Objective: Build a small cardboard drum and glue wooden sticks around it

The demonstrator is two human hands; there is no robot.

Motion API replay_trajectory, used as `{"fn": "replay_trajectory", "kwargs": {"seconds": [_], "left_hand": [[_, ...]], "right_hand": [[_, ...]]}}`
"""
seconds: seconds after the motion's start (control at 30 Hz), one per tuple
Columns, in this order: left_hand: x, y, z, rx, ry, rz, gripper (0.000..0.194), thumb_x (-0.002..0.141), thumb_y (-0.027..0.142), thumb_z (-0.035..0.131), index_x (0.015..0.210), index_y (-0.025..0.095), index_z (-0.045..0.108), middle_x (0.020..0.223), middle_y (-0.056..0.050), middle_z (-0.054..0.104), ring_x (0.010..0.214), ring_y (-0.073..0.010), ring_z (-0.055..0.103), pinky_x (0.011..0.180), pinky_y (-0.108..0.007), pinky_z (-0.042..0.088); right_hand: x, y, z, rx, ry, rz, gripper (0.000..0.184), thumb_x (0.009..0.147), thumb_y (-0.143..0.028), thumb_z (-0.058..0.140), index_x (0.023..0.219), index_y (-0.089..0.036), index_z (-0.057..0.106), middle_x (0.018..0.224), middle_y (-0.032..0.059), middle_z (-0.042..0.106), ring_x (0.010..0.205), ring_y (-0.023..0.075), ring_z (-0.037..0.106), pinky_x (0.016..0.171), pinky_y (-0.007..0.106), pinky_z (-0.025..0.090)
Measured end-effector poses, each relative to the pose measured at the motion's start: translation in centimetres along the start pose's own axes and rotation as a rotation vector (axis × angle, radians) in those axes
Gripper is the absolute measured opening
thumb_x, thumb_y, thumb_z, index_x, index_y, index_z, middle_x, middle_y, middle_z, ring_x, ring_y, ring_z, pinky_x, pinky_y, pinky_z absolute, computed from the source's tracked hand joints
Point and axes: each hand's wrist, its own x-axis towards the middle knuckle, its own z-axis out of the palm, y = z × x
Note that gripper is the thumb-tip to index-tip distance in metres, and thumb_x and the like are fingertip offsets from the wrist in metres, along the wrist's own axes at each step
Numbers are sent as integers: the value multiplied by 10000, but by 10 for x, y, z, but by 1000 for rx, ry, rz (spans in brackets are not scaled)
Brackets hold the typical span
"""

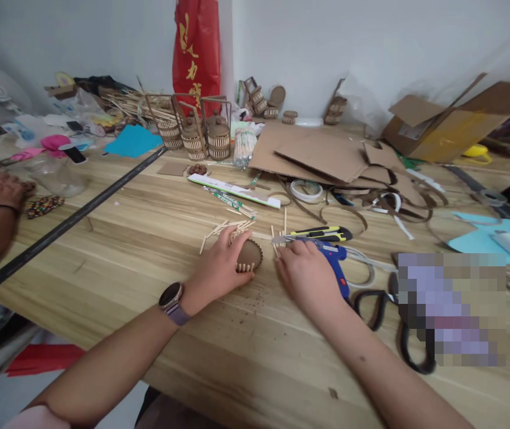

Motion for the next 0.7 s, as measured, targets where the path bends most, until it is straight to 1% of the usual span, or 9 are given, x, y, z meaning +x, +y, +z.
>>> {"fn": "replay_trajectory", "kwargs": {"seconds": [0.07, 0.13, 0.27, 0.4, 0.47, 0.53, 0.63, 0.7], "left_hand": [[0, 0, -1, 2, -8, -8, 796, 707, 217, 792, 1373, 177, 357, 1465, -219, 308, 1322, -389, 438, 1027, -510, 459], [0, 1, -2, -1, -13, -12, 778, 714, 215, 782, 1367, 188, 360, 1467, -214, 311, 1312, -386, 451, 1013, -515, 467], [0, 2, -4, -15, -15, 1, 747, 740, 216, 758, 1365, 209, 347, 1469, -202, 315, 1345, -384, 415, 1007, -519, 470], [0, 2, -3, -16, -20, 0, 757, 735, 214, 764, 1366, 198, 346, 1469, -208, 308, 1355, -385, 401, 1033, -519, 450], [0, 1, -2, -20, -15, 1, 768, 732, 214, 766, 1371, 214, 339, 1469, -194, 309, 1354, -376, 405, 1042, -522, 441], [0, 0, -1, -25, -10, 2, 772, 734, 211, 760, 1376, 219, 332, 1467, -187, 308, 1350, -370, 412, 1046, -517, 439], [-1, -1, 0, -33, -4, 6, 765, 739, 220, 751, 1380, 220, 332, 1469, -185, 307, 1352, -369, 410, 1051, -516, 435], [-1, -1, 0, -29, -6, 10, 764, 744, 230, 747, 1385, 220, 331, 1471, -188, 307, 1359, -371, 400, 1056, -520, 428]], "right_hand": [[8, -6, 3, -86, -61, 9, 230, 914, -188, 490, 844, -139, 703, 836, 138, 669, 821, 258, 559, 749, 360, 388], [10, -9, 4, -124, -94, 16, 211, 899, -162, 509, 806, -141, 697, 837, 144, 663, 827, 262, 548, 738, 361, 369], [3, -10, 2, -97, -105, -21, 210, 888, -146, 530, 745, -156, 682, 830, 129, 654, 761, 235, 525, 706, 352, 354], [-8, -13, -3, -87, -133, -84, 191, 852, -149, 580, 673, -177, 640, 777, 113, 649, 755, 246, 530, 672, 350, 344], [-11, -16, -4, -79, -136, -113, 153, 834, -141, 597, 688, -185, 614, 752, 102, 648, 752, 247, 543, 653, 344, 340], [-12, -20, -5, -38, -137, -149, 142, 831, -87, 562, 737, -190, 590, 725, 80, 642, 732, 230, 555, 625, 325, 336], [-11, -24, -7, 22, -175, -167, 226, 797, 22, 482, 784, -192, 554, 713, 55, 633, 691, 196, 572, 588, 292, 333], [-11, -24, -7, 35, -226, -154, 226, 787, 27, 476, 798, -187, 548, 728, 56, 639, 682, 191, 592, 583, 282, 346]]}}
